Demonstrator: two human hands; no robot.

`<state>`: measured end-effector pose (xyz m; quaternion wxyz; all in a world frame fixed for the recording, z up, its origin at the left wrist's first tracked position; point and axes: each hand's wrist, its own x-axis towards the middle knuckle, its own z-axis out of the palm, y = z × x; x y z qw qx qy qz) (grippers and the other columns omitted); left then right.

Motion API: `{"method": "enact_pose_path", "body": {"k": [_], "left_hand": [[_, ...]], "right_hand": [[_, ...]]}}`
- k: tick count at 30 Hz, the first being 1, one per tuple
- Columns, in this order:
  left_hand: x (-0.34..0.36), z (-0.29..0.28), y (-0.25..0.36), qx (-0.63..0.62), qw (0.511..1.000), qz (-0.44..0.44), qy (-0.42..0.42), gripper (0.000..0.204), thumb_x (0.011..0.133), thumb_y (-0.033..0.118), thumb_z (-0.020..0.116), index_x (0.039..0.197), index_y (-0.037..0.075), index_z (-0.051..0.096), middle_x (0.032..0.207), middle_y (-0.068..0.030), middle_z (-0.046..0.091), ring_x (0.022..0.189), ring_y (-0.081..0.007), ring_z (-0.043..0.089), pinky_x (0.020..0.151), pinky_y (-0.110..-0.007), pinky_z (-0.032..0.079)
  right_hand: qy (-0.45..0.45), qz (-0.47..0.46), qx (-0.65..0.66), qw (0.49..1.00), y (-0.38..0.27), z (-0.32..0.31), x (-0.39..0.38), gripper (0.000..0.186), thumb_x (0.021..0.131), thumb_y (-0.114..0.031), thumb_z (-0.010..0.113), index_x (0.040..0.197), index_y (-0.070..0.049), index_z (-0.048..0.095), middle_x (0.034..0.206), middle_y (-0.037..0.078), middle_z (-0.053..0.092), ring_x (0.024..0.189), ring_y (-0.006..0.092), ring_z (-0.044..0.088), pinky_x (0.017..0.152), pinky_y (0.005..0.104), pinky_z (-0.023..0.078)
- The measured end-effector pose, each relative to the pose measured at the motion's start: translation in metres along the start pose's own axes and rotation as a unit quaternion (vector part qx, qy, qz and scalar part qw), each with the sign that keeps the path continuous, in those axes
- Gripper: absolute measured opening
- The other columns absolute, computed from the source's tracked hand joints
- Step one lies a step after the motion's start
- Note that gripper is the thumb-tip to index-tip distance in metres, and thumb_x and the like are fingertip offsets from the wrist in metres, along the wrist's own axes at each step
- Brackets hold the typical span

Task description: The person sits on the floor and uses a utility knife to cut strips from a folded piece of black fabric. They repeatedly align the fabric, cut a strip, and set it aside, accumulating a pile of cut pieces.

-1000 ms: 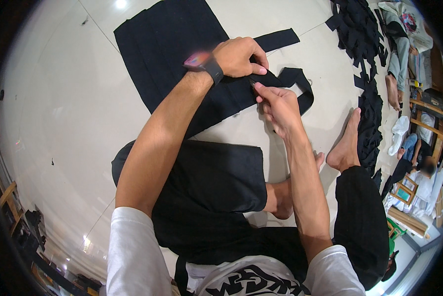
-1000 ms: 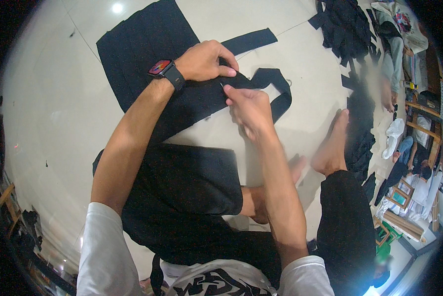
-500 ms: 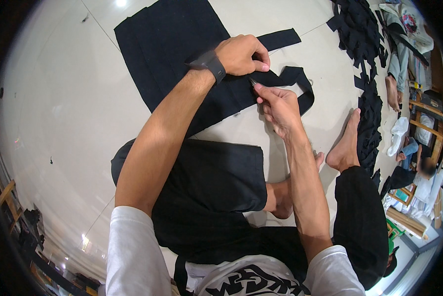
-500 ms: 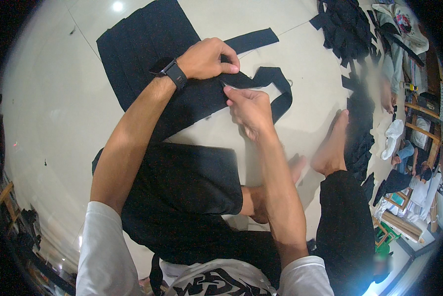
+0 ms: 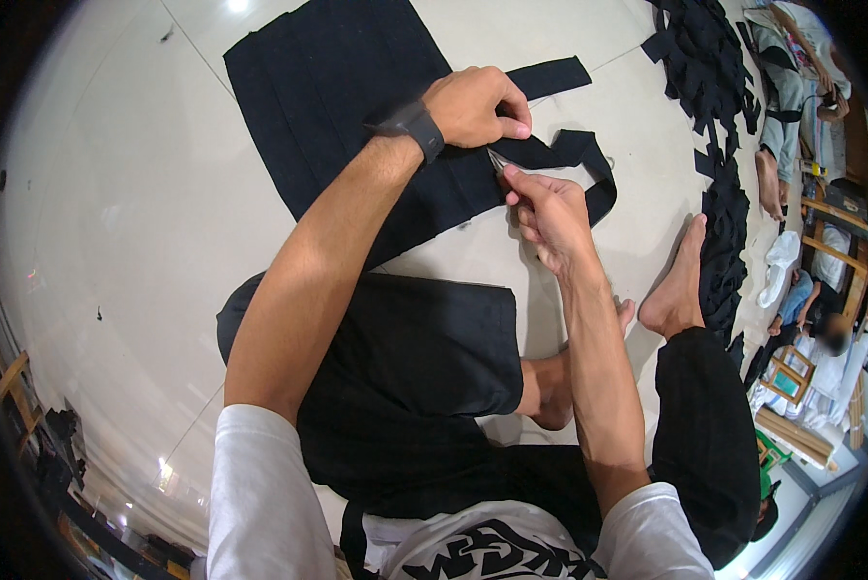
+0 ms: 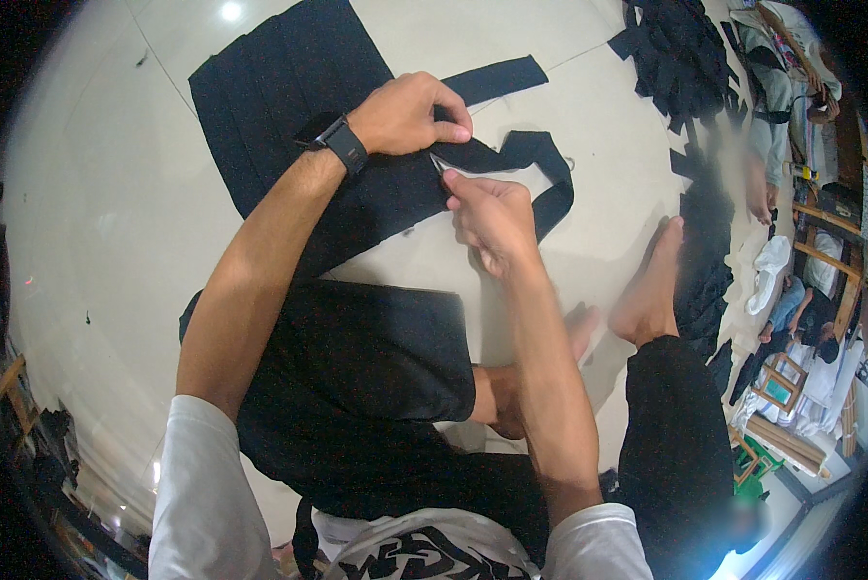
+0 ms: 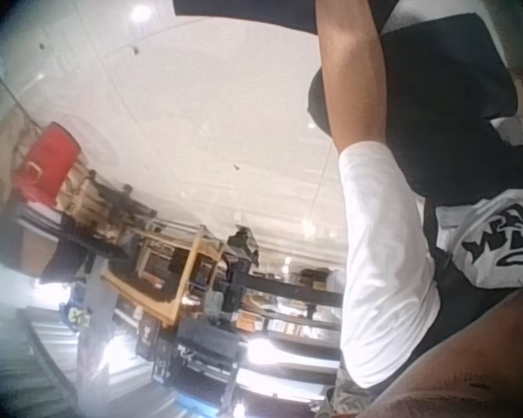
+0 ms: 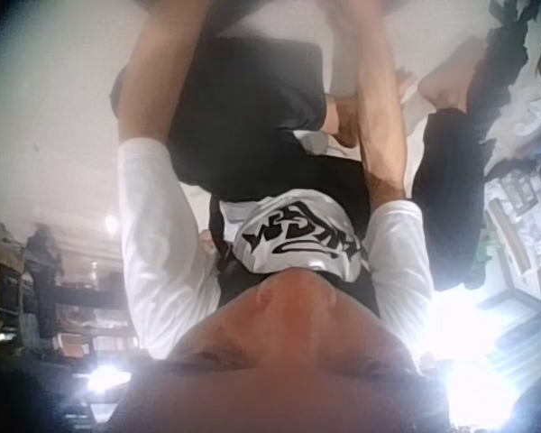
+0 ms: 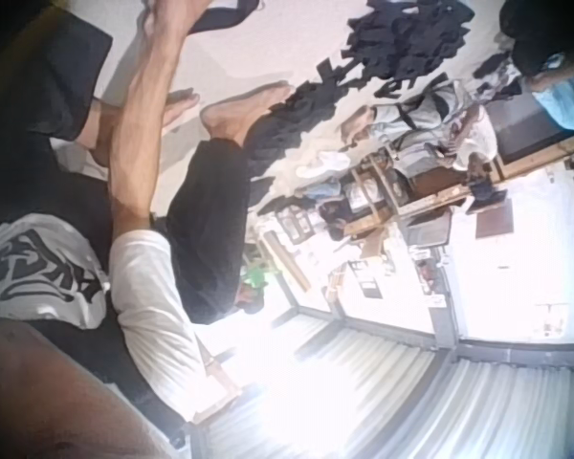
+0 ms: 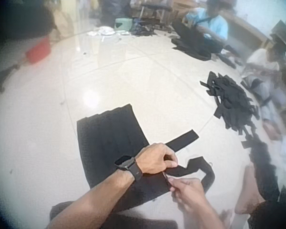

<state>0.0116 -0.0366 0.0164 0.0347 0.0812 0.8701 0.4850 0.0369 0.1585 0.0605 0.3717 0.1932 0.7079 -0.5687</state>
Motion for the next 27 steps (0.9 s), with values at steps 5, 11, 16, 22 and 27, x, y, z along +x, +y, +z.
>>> {"method": "enact_pose_path", "body": {"k": [5, 11, 16, 22, 27], "left_hand": [[0.001, 0.003, -0.004, -0.006, 1.000, 0.010, 0.013, 0.020, 0.088, 0.029, 0.081, 0.097, 0.011, 0.082, 0.094, -0.0138, 0.078, 0.087, -0.0298, 0.073, 0.083, -0.042, 0.056], [0.001, 0.005, -0.008, -0.002, 0.999, 0.027, 0.028, 0.020, 0.088, 0.029, 0.082, 0.098, 0.011, 0.082, 0.092, -0.0129, 0.078, 0.079, -0.0269, 0.071, 0.078, -0.041, 0.055], [0.002, 0.004, -0.008, 0.000, 0.999, 0.031, 0.031, 0.021, 0.088, 0.030, 0.082, 0.099, 0.011, 0.083, 0.090, -0.0108, 0.078, 0.068, -0.0214, 0.064, 0.070, -0.038, 0.053], [0.003, 0.003, -0.006, 0.001, 0.999, 0.028, 0.030, 0.020, 0.088, 0.029, 0.082, 0.098, 0.011, 0.083, 0.090, -0.0100, 0.078, 0.068, -0.0210, 0.064, 0.069, -0.038, 0.053], [0.002, 0.001, -0.004, -0.009, 0.999, 0.023, 0.024, 0.018, 0.089, 0.026, 0.081, 0.099, 0.012, 0.083, 0.092, -0.0104, 0.079, 0.074, -0.0217, 0.068, 0.074, -0.038, 0.056]], "right_hand": [[-0.020, -0.015, 0.004, 1.000, -0.001, 0.002, 0.003, 0.029, 0.098, -0.020, 0.075, 0.082, 0.003, 0.066, 0.059, -0.002, 0.051, 0.043, 0.0048, 0.036, 0.039, 0.0257, 0.020], [0.002, -0.034, -0.013, 0.999, -0.005, 0.017, 0.000, 0.030, 0.098, -0.020, 0.075, 0.080, 0.001, 0.065, 0.059, -0.002, 0.050, 0.044, 0.0057, 0.038, 0.040, 0.0260, 0.023], [0.011, -0.011, 0.014, 1.000, -0.003, 0.013, -0.001, 0.030, 0.098, -0.021, 0.075, 0.080, 0.001, 0.065, 0.059, -0.002, 0.050, 0.044, 0.0058, 0.037, 0.039, 0.0261, 0.022], [0.006, -0.013, -0.013, 1.000, -0.003, 0.008, 0.003, 0.032, 0.099, -0.023, 0.074, 0.079, 0.000, 0.065, 0.057, -0.003, 0.049, 0.042, 0.0058, 0.035, 0.039, 0.0265, 0.021], [0.011, -0.048, -0.017, 0.999, -0.005, 0.021, 0.005, 0.032, 0.099, -0.023, 0.074, 0.077, -0.001, 0.065, 0.055, -0.004, 0.047, 0.041, 0.0059, 0.035, 0.039, 0.0268, 0.022]]}}
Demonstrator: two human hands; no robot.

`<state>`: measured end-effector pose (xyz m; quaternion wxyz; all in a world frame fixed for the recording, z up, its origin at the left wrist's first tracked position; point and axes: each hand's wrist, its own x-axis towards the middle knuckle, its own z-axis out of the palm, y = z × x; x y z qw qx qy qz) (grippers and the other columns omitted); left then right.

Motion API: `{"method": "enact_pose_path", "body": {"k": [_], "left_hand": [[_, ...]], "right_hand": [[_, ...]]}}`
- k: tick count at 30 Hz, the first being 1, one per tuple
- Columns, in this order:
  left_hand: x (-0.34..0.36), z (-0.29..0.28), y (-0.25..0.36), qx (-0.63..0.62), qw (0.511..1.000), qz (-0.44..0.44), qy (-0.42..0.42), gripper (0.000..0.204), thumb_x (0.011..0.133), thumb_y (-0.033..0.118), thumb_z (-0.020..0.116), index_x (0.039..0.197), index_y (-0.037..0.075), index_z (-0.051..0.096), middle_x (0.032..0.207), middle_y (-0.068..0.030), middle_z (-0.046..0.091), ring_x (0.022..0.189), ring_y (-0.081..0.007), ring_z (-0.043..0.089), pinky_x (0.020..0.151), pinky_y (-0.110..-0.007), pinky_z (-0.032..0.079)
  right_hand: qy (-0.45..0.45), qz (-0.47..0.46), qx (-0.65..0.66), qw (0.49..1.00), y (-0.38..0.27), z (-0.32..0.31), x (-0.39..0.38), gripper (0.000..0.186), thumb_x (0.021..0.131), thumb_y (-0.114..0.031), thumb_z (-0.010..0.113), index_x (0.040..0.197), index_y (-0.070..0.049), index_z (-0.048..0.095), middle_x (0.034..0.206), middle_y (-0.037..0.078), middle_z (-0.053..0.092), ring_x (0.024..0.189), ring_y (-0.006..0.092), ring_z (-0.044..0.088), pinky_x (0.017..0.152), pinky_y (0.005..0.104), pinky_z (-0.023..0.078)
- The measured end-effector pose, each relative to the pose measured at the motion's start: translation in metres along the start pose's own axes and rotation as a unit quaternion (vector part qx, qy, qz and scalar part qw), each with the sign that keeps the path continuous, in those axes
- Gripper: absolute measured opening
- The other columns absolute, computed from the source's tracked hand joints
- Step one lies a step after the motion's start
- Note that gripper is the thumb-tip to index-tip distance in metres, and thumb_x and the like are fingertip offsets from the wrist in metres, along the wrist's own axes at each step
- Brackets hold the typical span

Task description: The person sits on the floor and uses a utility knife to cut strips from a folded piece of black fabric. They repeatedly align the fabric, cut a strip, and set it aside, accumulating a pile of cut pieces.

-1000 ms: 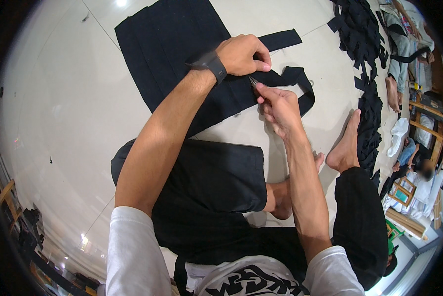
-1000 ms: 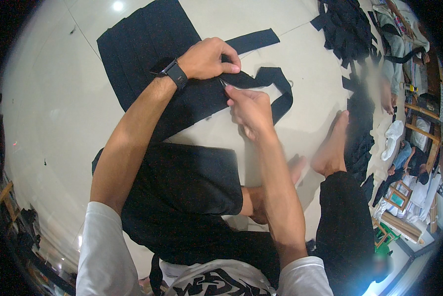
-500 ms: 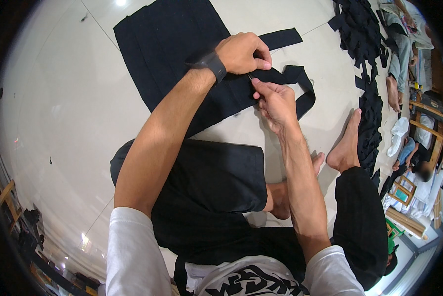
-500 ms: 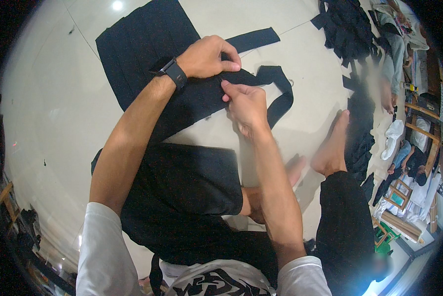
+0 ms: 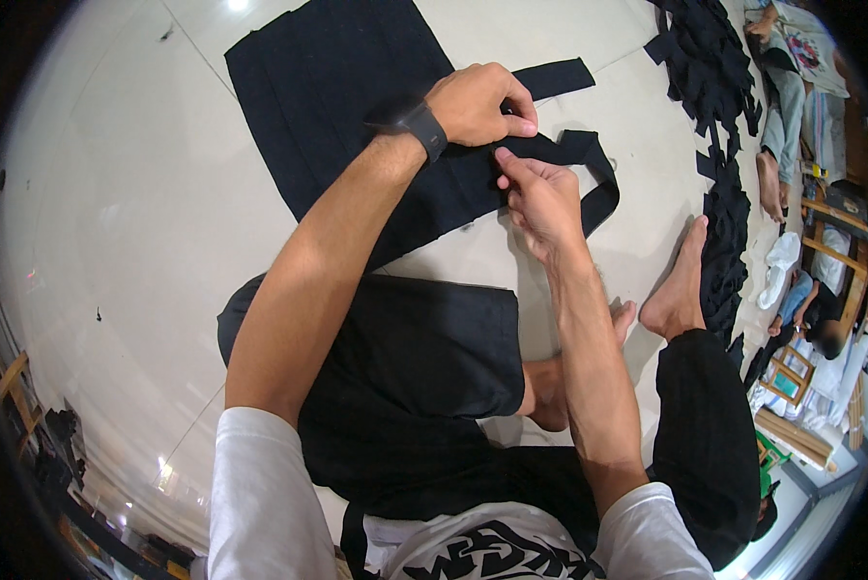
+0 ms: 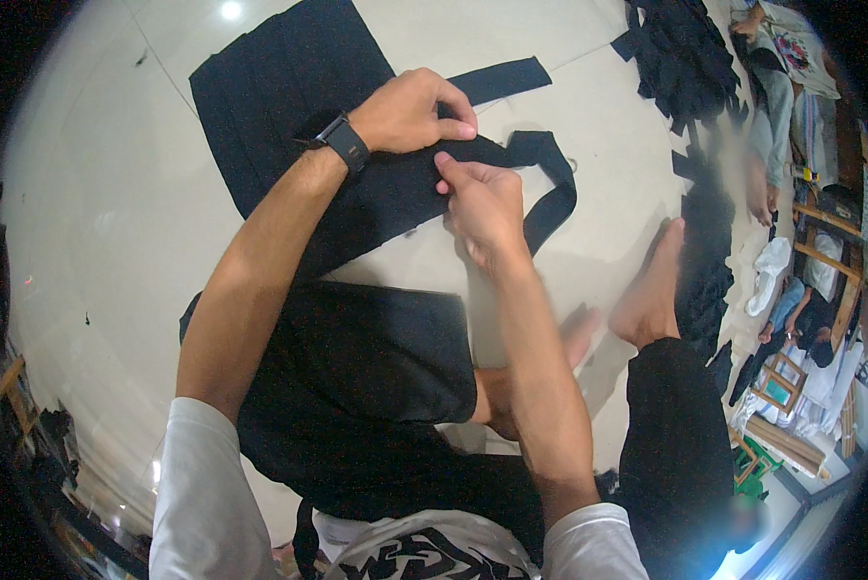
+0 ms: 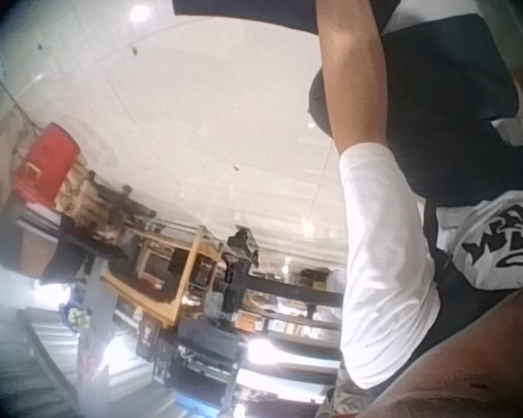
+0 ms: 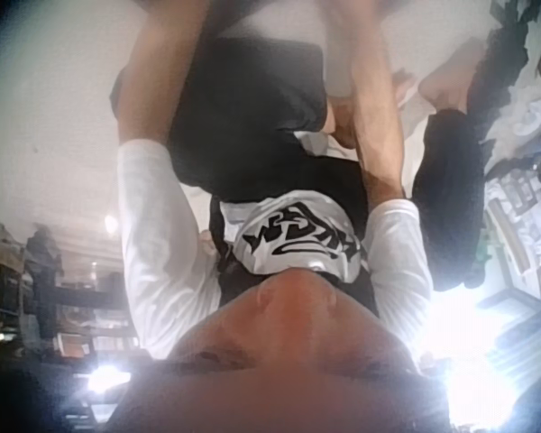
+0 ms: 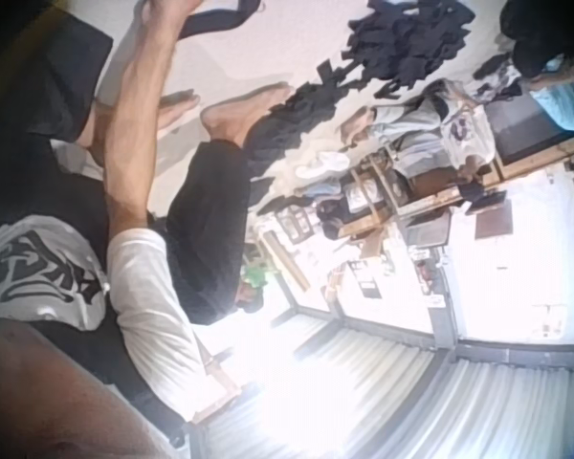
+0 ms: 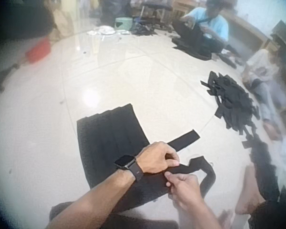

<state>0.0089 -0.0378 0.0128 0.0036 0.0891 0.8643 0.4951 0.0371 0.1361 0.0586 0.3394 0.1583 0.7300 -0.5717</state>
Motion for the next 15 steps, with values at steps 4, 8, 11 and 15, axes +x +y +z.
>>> {"method": "enact_pose_path", "body": {"k": [4, 8, 11, 15], "left_hand": [[-0.001, -0.004, -0.002, -0.040, 0.999, 0.010, -0.004, 0.015, 0.091, 0.018, 0.078, 0.104, 0.011, 0.082, 0.103, -0.0112, 0.079, 0.092, -0.0244, 0.074, 0.085, -0.039, 0.059], [-0.002, -0.018, -0.004, -0.091, 0.996, 0.001, 0.024, 0.025, 0.089, 0.005, 0.076, 0.113, 0.012, 0.079, 0.114, -0.0112, 0.078, 0.105, -0.0263, 0.074, 0.092, -0.040, 0.059], [-0.006, -0.038, -0.007, 0.022, 0.998, -0.011, 0.061, 0.036, 0.083, 0.001, 0.079, 0.117, 0.012, 0.078, 0.117, -0.0111, 0.076, 0.102, -0.0278, 0.072, 0.092, -0.041, 0.058], [-0.013, -0.030, -0.019, 0.076, 0.994, 0.018, 0.074, 0.036, 0.082, 0.011, 0.084, 0.117, 0.015, 0.078, 0.124, -0.0100, 0.070, 0.107, -0.0289, 0.067, 0.095, -0.042, 0.056]], "right_hand": [[0.022, -0.003, 0.017, 1.000, 0.002, 0.008, -0.001, 0.032, 0.099, -0.022, 0.073, 0.076, -0.001, 0.064, 0.054, -0.003, 0.047, 0.041, 0.0062, 0.034, 0.039, 0.0270, 0.022], [0.011, 0.016, 0.050, 0.999, 0.005, -0.002, -0.002, 0.031, 0.100, -0.021, 0.072, 0.082, 0.003, 0.065, 0.055, -0.003, 0.046, 0.041, 0.0061, 0.033, 0.039, 0.0259, 0.023], [-0.001, 0.025, 0.066, 0.998, 0.007, -0.013, 0.000, 0.030, 0.100, -0.021, 0.072, 0.088, 0.006, 0.066, 0.059, -0.001, 0.050, 0.042, 0.0060, 0.033, 0.039, 0.0252, 0.023], [-0.026, 0.040, 0.075, 0.996, 0.005, -0.017, -0.003, 0.031, 0.100, -0.022, 0.072, 0.093, 0.008, 0.066, 0.070, 0.005, 0.057, 0.043, 0.0056, 0.034, 0.038, 0.0248, 0.023]]}}
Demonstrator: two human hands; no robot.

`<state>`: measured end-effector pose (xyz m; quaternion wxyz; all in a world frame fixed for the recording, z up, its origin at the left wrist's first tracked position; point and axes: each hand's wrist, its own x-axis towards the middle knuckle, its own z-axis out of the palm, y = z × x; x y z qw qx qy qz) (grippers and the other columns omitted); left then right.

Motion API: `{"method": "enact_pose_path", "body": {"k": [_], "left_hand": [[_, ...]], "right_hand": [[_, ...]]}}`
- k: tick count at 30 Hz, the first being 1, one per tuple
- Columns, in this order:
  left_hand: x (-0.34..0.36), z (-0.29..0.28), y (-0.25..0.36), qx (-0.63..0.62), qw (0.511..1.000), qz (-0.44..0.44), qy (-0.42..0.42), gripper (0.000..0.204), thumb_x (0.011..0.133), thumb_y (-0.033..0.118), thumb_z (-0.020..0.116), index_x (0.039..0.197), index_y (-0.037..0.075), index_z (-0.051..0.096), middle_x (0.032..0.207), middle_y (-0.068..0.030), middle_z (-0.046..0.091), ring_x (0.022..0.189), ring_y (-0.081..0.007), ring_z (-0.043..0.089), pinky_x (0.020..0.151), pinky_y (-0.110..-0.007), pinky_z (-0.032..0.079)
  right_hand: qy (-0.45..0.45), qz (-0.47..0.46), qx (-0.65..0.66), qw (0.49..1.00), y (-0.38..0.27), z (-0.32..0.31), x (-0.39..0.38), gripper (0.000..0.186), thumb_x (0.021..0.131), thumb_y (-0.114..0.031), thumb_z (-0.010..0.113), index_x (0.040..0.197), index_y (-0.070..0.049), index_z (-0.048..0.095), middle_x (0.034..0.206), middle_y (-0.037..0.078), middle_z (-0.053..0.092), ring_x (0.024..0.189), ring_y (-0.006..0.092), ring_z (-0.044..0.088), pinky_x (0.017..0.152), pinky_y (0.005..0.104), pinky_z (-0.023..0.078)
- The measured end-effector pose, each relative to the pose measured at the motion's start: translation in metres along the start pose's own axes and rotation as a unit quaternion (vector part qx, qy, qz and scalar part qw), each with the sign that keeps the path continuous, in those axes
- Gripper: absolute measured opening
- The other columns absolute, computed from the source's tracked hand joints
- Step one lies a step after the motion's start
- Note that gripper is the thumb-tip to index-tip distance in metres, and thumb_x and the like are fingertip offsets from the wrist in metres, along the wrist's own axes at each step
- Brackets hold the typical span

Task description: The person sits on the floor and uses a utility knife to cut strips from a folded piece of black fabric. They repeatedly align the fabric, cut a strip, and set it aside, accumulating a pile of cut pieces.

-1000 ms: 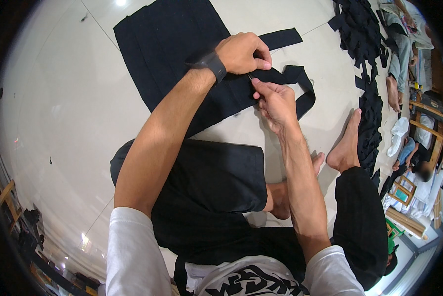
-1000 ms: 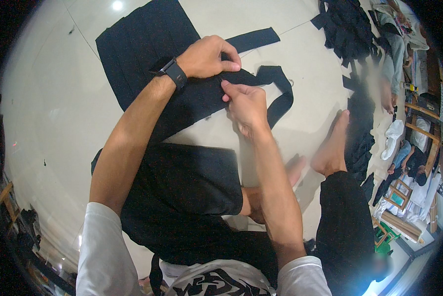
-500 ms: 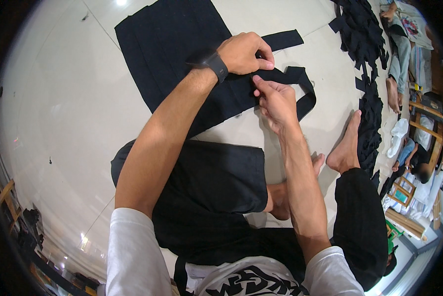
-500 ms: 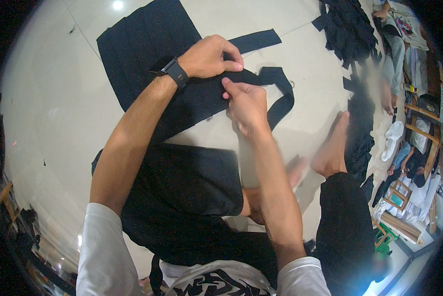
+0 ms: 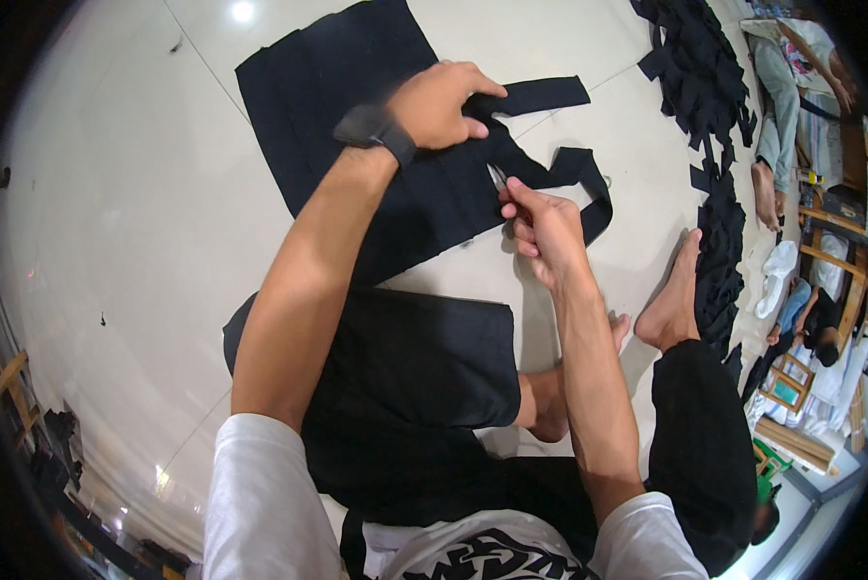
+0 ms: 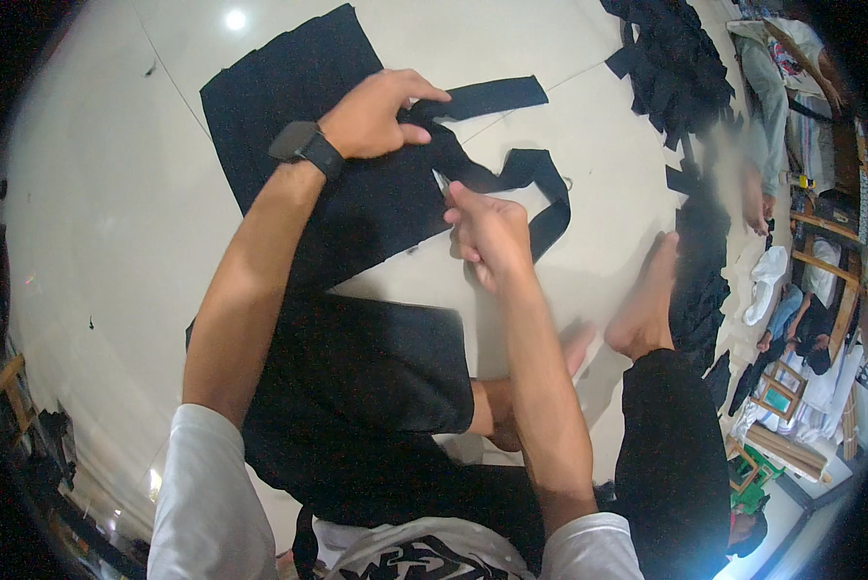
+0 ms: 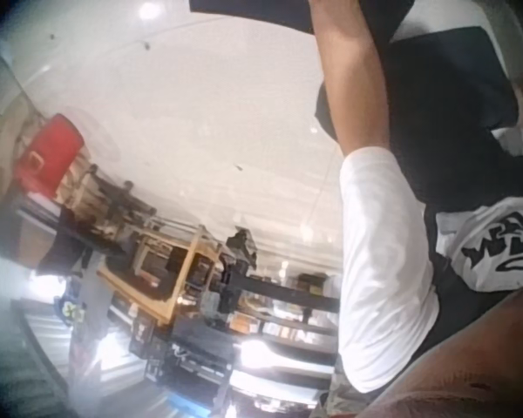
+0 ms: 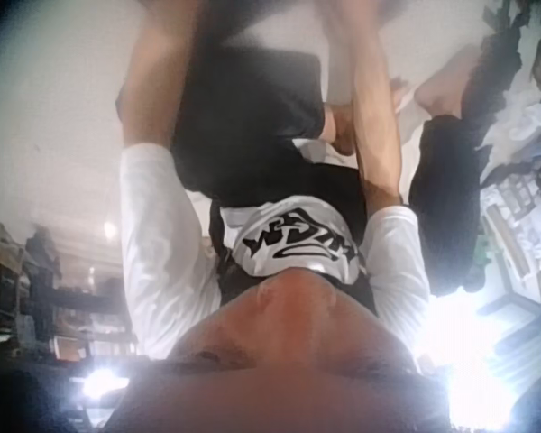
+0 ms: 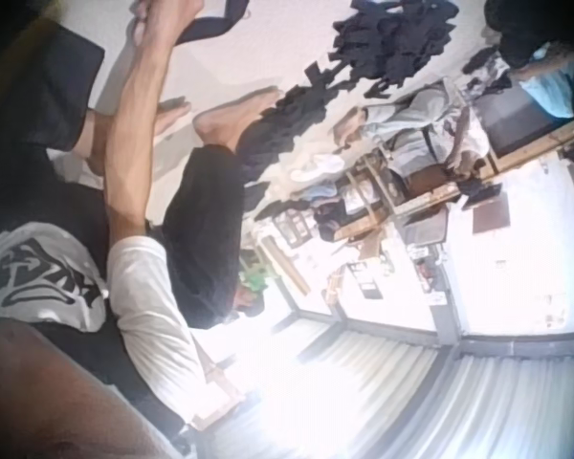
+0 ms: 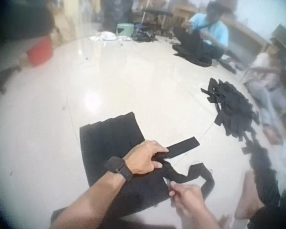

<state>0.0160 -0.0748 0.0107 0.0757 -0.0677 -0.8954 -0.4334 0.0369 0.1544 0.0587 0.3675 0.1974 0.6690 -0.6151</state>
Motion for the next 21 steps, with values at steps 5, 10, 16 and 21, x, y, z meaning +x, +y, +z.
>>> {"method": "enact_pose_path", "body": {"k": [5, 10, 16, 21], "left_hand": [[-0.001, 0.012, 0.009, 0.115, 0.993, -0.011, -0.022, 0.023, 0.084, 0.020, 0.084, 0.107, 0.018, 0.081, 0.118, -0.0063, 0.070, 0.110, -0.0280, 0.066, 0.097, -0.045, 0.053], [0.001, 0.012, 0.008, 0.103, 0.994, -0.027, -0.017, 0.014, 0.083, 0.018, 0.083, 0.097, 0.016, 0.081, 0.114, -0.0048, 0.071, 0.108, -0.0273, 0.067, 0.094, -0.045, 0.054], [0.000, 0.014, 0.006, 0.110, 0.994, -0.022, -0.007, 0.014, 0.084, 0.021, 0.083, 0.097, 0.016, 0.081, 0.114, -0.0050, 0.072, 0.107, -0.0273, 0.068, 0.092, -0.045, 0.054], [0.001, 0.013, 0.009, 0.096, 0.995, -0.037, -0.004, 0.017, 0.085, 0.022, 0.083, 0.100, 0.014, 0.081, 0.115, -0.0056, 0.072, 0.106, -0.0277, 0.069, 0.092, -0.045, 0.054]], "right_hand": [[0.002, 0.005, 0.005, 1.000, 0.000, 0.007, -0.001, 0.032, 0.099, -0.022, 0.074, 0.094, 0.008, 0.066, 0.073, 0.005, 0.058, 0.045, 0.0043, 0.035, 0.038, 0.0244, 0.025], [0.009, 0.007, 0.003, 1.000, 0.002, 0.012, 0.003, 0.032, 0.098, -0.022, 0.074, 0.092, 0.008, 0.065, 0.071, 0.003, 0.056, 0.045, 0.0041, 0.035, 0.037, 0.0242, 0.026], [0.034, 0.009, 0.011, 0.999, 0.000, 0.024, 0.000, 0.029, 0.099, -0.019, 0.073, 0.088, 0.006, 0.064, 0.072, 0.003, 0.056, 0.045, 0.0043, 0.036, 0.037, 0.0241, 0.026], [0.054, -0.002, 0.021, 0.998, 0.003, 0.028, 0.002, 0.026, 0.099, -0.017, 0.072, 0.090, 0.006, 0.064, 0.075, 0.004, 0.059, 0.045, 0.0043, 0.037, 0.036, 0.0241, 0.026]]}}
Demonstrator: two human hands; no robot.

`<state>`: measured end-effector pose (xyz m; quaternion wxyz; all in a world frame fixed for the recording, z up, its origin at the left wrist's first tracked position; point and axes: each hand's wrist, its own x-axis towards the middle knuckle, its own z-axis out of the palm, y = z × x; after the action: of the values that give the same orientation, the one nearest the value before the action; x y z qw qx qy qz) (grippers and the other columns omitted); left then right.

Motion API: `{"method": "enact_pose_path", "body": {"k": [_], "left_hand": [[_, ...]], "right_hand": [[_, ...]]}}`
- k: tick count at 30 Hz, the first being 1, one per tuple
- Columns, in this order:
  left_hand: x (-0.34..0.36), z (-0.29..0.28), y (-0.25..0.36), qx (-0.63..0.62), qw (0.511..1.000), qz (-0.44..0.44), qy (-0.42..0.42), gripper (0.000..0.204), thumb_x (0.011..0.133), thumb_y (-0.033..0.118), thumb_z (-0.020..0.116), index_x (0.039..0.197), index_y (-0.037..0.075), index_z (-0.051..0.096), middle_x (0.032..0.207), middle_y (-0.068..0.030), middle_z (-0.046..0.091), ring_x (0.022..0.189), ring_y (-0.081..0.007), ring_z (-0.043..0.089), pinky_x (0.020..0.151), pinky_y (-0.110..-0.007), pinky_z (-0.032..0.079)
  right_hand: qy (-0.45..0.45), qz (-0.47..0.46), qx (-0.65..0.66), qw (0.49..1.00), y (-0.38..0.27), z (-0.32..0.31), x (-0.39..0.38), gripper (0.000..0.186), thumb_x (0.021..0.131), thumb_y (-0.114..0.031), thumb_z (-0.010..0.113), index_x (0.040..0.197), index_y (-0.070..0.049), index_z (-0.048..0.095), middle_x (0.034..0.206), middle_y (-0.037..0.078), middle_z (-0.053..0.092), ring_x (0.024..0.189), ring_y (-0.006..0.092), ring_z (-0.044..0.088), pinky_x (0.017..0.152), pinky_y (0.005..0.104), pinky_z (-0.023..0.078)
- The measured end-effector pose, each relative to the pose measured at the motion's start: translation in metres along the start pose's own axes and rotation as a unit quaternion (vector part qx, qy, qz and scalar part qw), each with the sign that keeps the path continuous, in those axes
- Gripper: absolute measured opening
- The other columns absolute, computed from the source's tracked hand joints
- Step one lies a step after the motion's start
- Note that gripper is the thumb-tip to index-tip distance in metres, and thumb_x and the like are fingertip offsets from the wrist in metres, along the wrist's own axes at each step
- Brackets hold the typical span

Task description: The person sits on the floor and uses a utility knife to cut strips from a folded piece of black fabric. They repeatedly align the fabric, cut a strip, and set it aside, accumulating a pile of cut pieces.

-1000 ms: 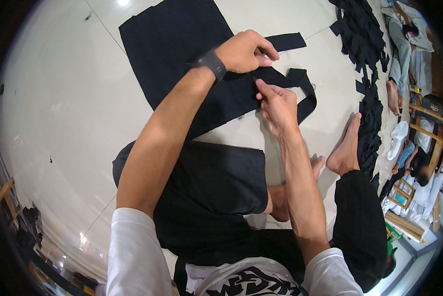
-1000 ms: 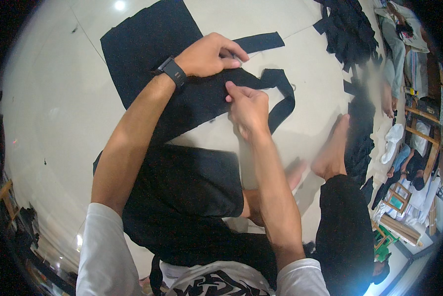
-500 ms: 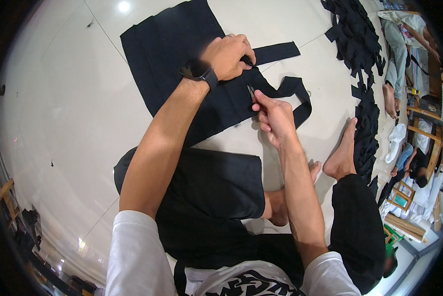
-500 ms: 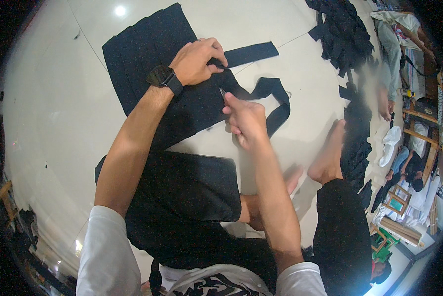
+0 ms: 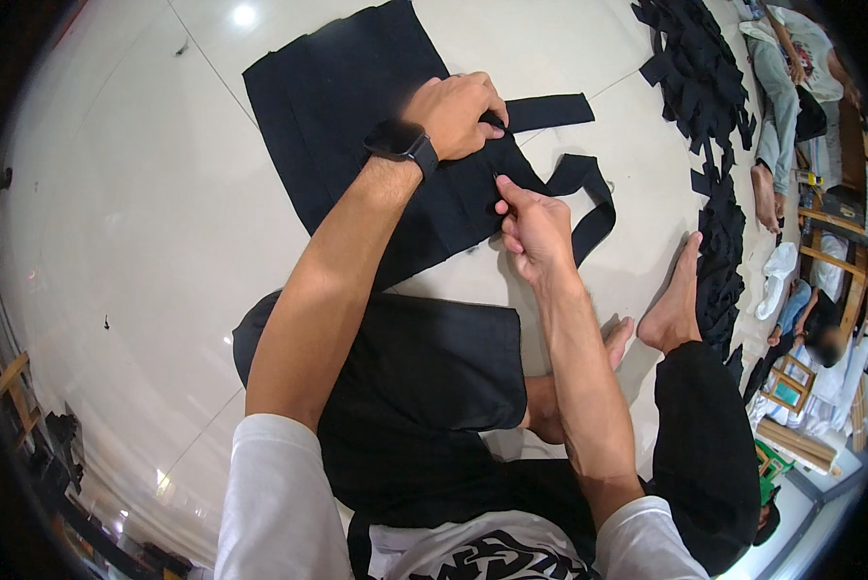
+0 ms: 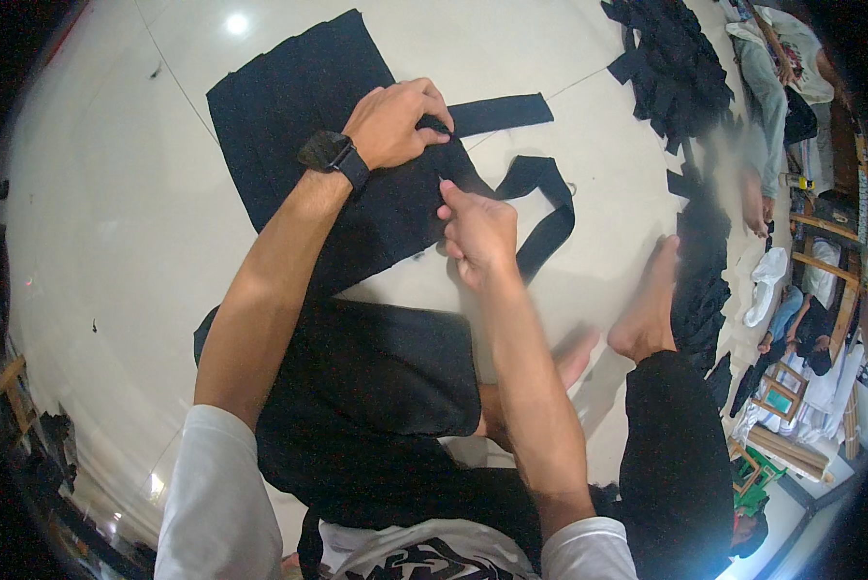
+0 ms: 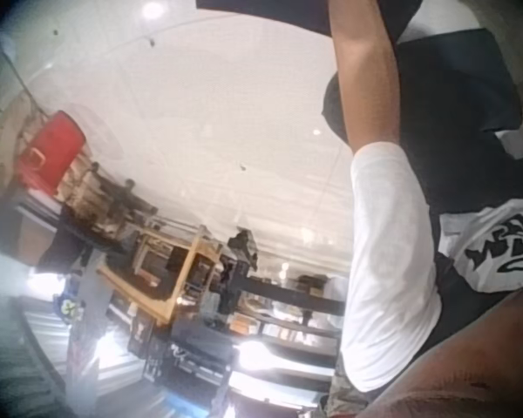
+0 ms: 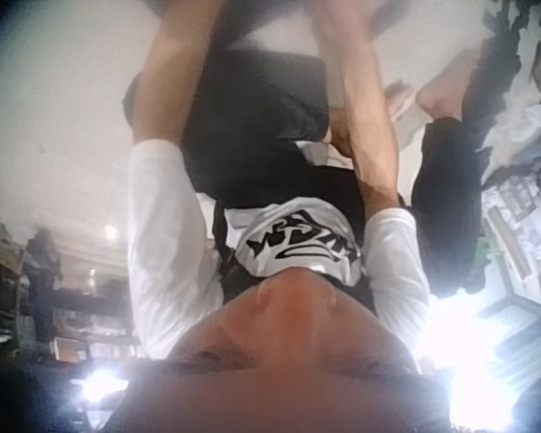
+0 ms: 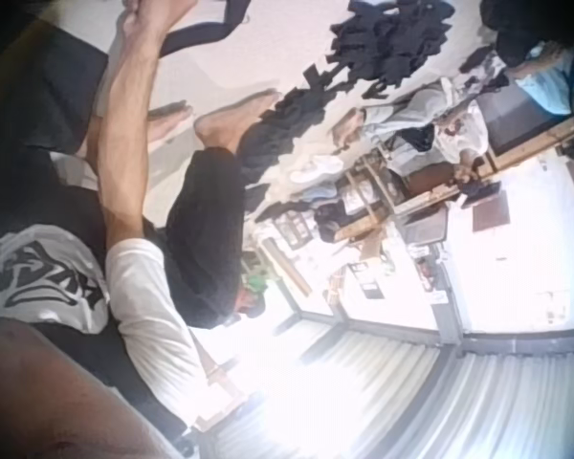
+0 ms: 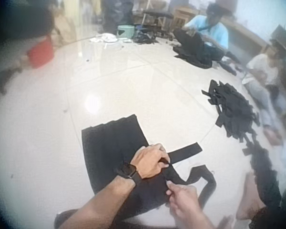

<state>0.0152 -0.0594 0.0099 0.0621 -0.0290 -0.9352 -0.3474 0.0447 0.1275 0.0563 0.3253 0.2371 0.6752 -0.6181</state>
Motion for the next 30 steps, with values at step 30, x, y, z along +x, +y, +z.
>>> {"method": "enact_pose_path", "body": {"k": [30], "left_hand": [[0.004, 0.000, -0.008, -0.058, 0.997, -0.054, -0.022, 0.023, 0.089, 0.024, 0.080, 0.109, 0.013, 0.080, 0.118, -0.0099, 0.074, 0.109, -0.0307, 0.070, 0.096, -0.045, 0.055]], "right_hand": [[0.004, -0.011, 0.033, 0.999, -0.003, 0.011, 0.005, 0.023, 0.098, -0.015, 0.074, 0.092, 0.005, 0.064, 0.077, 0.006, 0.060, 0.046, 0.0046, 0.039, 0.037, 0.0241, 0.026]]}}
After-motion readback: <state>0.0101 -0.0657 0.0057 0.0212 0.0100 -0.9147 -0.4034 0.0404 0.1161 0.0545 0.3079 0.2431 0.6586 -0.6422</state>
